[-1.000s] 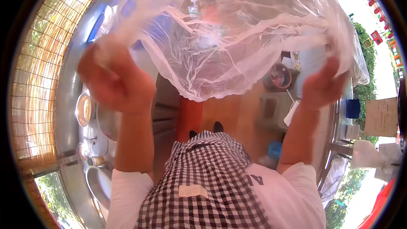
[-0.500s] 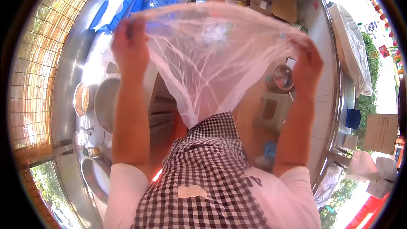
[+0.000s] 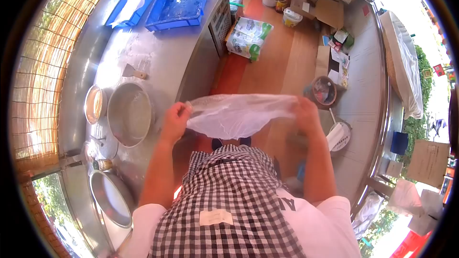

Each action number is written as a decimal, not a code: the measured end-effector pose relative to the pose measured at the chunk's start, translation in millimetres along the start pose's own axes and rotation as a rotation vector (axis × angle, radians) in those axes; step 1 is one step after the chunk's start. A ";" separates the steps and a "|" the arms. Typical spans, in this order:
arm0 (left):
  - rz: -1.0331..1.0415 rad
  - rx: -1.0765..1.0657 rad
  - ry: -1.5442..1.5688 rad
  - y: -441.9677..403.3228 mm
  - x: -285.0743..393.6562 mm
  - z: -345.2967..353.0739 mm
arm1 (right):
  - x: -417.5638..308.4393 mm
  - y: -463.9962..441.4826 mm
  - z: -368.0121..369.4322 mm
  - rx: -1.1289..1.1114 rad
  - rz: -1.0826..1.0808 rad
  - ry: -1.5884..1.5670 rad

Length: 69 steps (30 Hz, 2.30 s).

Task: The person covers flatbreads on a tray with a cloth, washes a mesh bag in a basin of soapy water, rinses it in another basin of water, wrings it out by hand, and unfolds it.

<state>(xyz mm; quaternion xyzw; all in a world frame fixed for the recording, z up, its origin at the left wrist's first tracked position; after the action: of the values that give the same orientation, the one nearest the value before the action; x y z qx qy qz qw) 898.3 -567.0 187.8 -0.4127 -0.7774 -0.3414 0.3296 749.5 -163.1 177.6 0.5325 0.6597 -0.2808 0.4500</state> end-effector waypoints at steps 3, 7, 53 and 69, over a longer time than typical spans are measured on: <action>0.103 0.170 0.207 -20.5 47.8 -29.8 | -44.3 -27.7 -13.0 0.121 -0.028 -0.142; 0.230 0.252 0.335 -21.5 95.7 -56.2 | -78.2 -30.5 -20.6 0.168 -0.011 -0.290; 0.211 -0.064 0.151 136.6 -26.7 -85.9 | -271.3 69.2 208.9 -0.630 -0.140 -0.489; 0.333 -0.161 0.077 138.3 -62.4 -66.1 | -345.7 117.7 190.5 -0.534 -0.256 -1.136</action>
<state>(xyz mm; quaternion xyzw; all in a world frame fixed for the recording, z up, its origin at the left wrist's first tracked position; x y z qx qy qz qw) 1061.0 -587.1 210.3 -0.5475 -0.6554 -0.3586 0.3769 927.7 -448.1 415.7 0.0874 0.4237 -0.3967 0.8096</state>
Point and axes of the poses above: each hand's wrist, its own y-axis away from the middle knuckle, its own z-axis out of the palm, x = y × z, the point moved 6 cm from there along -y, towards the middle knuckle, and after that the axes turned 2 degrees about -z, right-handed, at the moved point
